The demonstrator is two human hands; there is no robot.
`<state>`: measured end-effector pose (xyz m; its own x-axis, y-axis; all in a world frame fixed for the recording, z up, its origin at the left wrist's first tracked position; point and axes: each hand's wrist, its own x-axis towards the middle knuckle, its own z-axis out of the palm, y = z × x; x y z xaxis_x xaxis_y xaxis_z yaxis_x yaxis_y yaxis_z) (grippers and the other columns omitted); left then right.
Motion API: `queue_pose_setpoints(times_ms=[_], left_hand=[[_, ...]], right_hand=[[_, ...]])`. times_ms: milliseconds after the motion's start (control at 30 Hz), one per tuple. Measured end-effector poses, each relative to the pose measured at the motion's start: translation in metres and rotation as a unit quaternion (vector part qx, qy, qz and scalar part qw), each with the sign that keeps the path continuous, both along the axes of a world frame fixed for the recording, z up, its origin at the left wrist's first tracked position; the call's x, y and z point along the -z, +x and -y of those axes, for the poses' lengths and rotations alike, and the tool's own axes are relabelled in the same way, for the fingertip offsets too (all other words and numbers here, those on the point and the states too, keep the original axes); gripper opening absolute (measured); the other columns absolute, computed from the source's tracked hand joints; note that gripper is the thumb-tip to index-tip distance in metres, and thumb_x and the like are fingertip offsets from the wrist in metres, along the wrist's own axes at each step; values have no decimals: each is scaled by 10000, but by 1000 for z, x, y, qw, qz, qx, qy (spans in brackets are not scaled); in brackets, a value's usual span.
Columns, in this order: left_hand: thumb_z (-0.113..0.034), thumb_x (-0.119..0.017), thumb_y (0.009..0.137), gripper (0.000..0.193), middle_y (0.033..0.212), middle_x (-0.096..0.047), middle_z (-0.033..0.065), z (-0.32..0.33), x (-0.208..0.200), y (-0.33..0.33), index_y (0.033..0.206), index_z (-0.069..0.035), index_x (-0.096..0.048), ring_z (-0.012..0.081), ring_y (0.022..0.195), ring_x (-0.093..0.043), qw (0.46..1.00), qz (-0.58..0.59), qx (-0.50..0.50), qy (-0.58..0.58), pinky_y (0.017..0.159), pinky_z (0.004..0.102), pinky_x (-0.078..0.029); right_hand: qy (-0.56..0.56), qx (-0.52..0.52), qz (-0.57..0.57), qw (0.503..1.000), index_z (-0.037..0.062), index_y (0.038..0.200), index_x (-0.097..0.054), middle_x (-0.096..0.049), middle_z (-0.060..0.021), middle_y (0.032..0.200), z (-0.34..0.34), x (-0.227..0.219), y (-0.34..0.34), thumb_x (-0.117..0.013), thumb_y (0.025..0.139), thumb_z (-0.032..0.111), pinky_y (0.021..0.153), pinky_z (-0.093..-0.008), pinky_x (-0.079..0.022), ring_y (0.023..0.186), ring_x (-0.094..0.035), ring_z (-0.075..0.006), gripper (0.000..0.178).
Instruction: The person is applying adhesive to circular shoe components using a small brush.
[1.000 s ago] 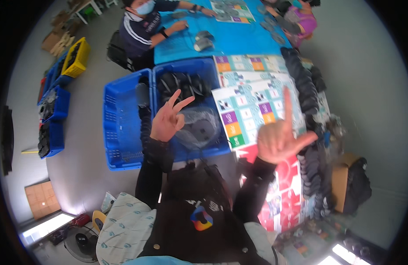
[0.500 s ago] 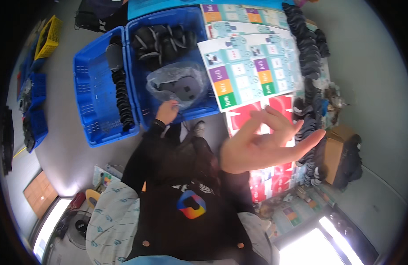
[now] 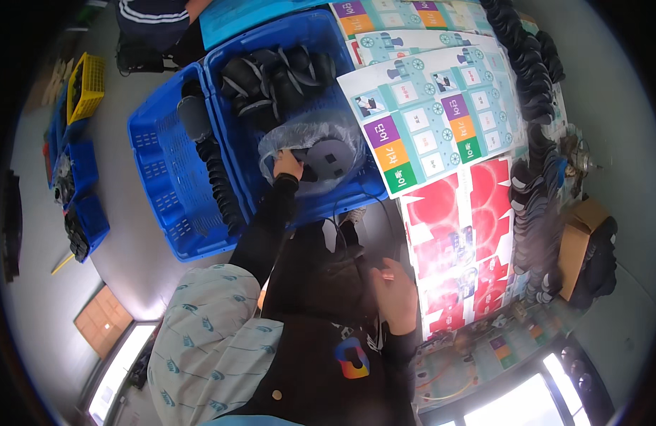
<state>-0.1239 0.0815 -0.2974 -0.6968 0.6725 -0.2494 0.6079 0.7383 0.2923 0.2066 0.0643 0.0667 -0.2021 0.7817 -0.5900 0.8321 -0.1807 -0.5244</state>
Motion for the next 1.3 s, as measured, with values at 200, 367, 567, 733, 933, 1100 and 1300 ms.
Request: queue_pose_setpoints(times_ms=[200, 367, 567, 733, 933, 1100, 1300], left_hand=[[-355, -880, 750, 684, 1233, -648, 265, 9, -11, 21, 1289, -38, -603, 445, 1142, -624, 987, 119, -86, -66, 983, 509, -503], [-321, -844, 768, 670, 1129, -691, 270, 23, -5, 22, 1301, -11, -583, 467, 1131, -629, 977, 157, -36, 139, 959, 500, -512], [-210, -728, 829, 634, 1141, -673, 355, 26, -145, 13, 1368, 26, -491, 508, 1074, -651, 979, 200, -30, 9, 930, 525, -523], [-87, -752, 904, 609, 1255, -685, 162, 75, -308, 18, 1449, 1, -494, 248, 1118, -682, 797, 526, 43, 293, 958, 361, -543], [-37, -764, 903, 594, 1286, -650, 73, 130, -398, 111, 1442, 9, -519, 155, 1167, -612, 739, 604, 143, 263, 1000, 307, -506], [-110, -687, 989, 502, 1323, -651, 82, 171, -368, 176, 1454, -18, -521, 212, 1188, -635, 589, 765, -90, 245, 1018, 363, -515], [-96, -668, 1009, 442, 1324, -656, 84, 172, -316, 202, 1425, -8, -546, 201, 1177, -645, 655, 733, -18, 182, 1012, 356, -521]], right_hand=[[-10, 104, 7, 994, 5, 1265, -656, -758, -181, 985, 2, -13, 9, -728, 958, 234, 833, -361, -569, 970, -752, -270, 390], [-2, 96, -10, 995, 0, 1249, -658, -754, -186, 1020, 14, -18, 11, -731, 956, 219, 839, -357, -572, 978, -750, -266, 374], [57, 50, -61, 995, 8, 1234, -667, -755, -198, 1020, 32, -26, 20, -712, 951, 226, 793, -385, -587, 923, -760, -316, 360], [41, 54, -211, 975, 9, 1353, -599, -738, -209, 1145, 50, -35, 30, -786, 908, 258, 888, -387, -580, 1074, -732, -307, 543], [-40, 186, -529, 827, 9, 1330, -602, -725, -167, 1114, 62, -25, 34, -855, 847, 177, 876, -343, -568, 1051, -712, -247, 571], [160, 161, -357, 906, -10, 1040, -685, -699, -176, 847, 95, -5, 51, -819, 866, 138, 705, -340, -546, 758, -712, -227, 265], [337, 160, -310, 874, 16, 1013, -748, -703, -222, 892, 93, 46, 85, -785, 899, 198, 700, -404, -546, 821, -719, -394, 217]])
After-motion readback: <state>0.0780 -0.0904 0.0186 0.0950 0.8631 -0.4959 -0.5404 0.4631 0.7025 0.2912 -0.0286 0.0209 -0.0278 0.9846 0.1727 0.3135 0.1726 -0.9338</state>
